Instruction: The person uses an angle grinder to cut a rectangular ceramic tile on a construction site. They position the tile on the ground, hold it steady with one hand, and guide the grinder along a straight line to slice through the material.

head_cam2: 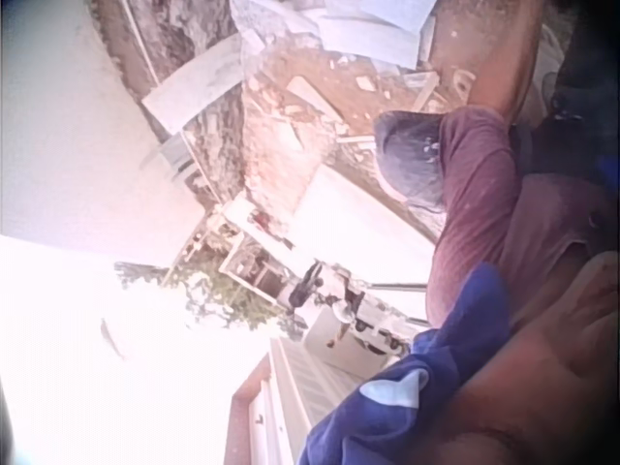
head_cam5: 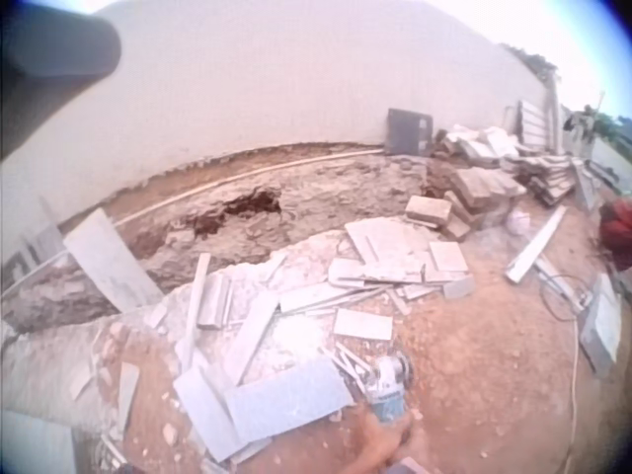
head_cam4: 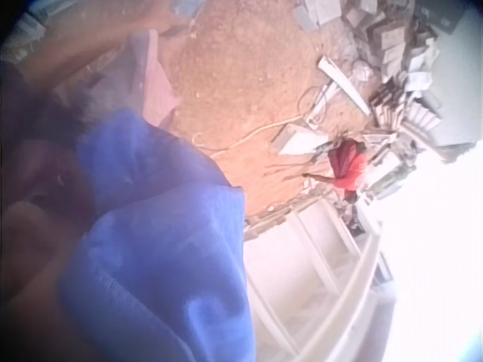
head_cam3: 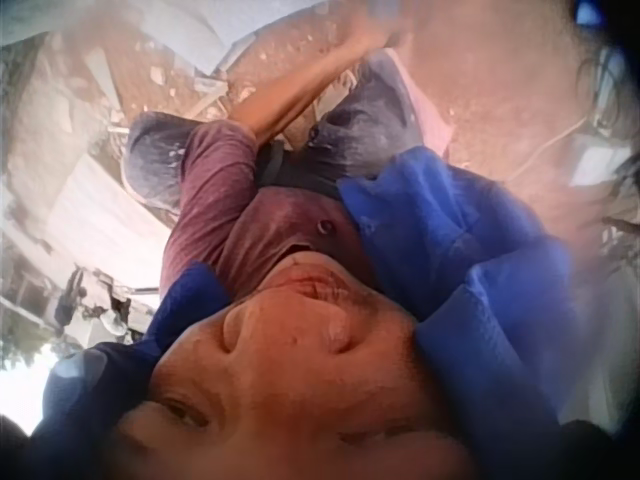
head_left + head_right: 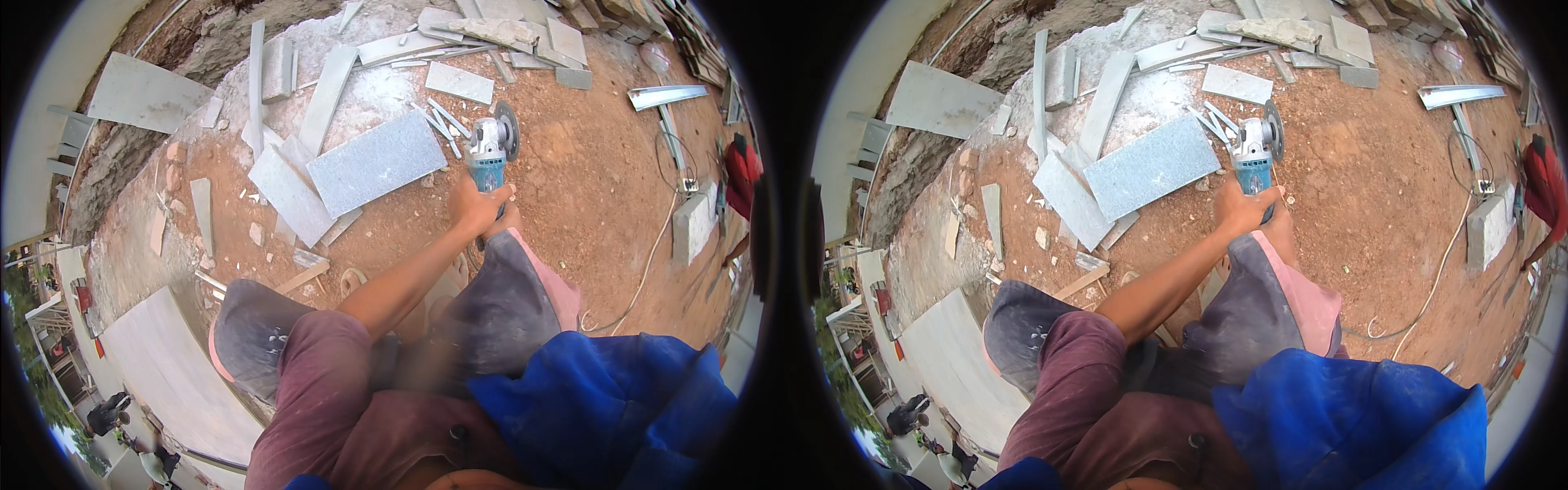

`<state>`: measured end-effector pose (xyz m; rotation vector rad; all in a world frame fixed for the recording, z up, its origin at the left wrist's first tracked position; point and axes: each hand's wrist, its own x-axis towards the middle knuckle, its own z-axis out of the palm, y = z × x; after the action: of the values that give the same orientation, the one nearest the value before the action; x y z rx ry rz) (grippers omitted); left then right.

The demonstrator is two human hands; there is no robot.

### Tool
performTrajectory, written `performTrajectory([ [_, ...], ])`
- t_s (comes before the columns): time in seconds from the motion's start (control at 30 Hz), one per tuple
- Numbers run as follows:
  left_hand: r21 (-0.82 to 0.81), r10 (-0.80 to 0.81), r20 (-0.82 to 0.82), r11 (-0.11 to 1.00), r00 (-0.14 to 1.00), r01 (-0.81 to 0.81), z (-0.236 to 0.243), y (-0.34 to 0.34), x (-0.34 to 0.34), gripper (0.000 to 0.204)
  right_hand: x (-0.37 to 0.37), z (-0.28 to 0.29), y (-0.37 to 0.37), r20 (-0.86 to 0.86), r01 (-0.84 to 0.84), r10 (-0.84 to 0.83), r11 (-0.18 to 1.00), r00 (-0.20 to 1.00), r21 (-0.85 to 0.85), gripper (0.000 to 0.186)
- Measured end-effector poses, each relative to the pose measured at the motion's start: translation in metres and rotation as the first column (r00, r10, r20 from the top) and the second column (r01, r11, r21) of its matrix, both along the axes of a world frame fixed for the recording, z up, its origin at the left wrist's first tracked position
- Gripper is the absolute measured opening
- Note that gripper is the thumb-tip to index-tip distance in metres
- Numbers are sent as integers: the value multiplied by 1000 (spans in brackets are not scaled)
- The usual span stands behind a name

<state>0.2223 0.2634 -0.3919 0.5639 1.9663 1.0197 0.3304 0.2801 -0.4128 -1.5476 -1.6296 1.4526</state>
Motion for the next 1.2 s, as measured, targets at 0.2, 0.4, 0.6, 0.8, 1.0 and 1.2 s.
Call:
performTrajectory([
  [0.2,356,-110,243,934,964,17,-35,-13,-4,70,2,-4,10,-126,-49,45,998,991,-35,45],
  [0.4,221,-210,310,964,927,145,-82,-59,36,49,18,-17,44,-72,-7,7,1000,997,1,29],
  [0.6,270,-223,528,959,820,86,-104,-80,55,17,22,-21,38,-96,39,-47,995,994,-90,24],
  [0.8,105,-9,534,993,845,-56,-77,-84,61,18,20,-38,26,-66,35,-41,996,997,-84,29],
  [1.0,-76,176,558,984,811,-161,-45,-78,55,17,13,-41,27,-80,57,-65,993,995,-102,31],
  [1.2,-70,220,504,974,835,-214,-40,-77,51,20,4,-42,27,-51,89,-95,990,994,-113,24],
])
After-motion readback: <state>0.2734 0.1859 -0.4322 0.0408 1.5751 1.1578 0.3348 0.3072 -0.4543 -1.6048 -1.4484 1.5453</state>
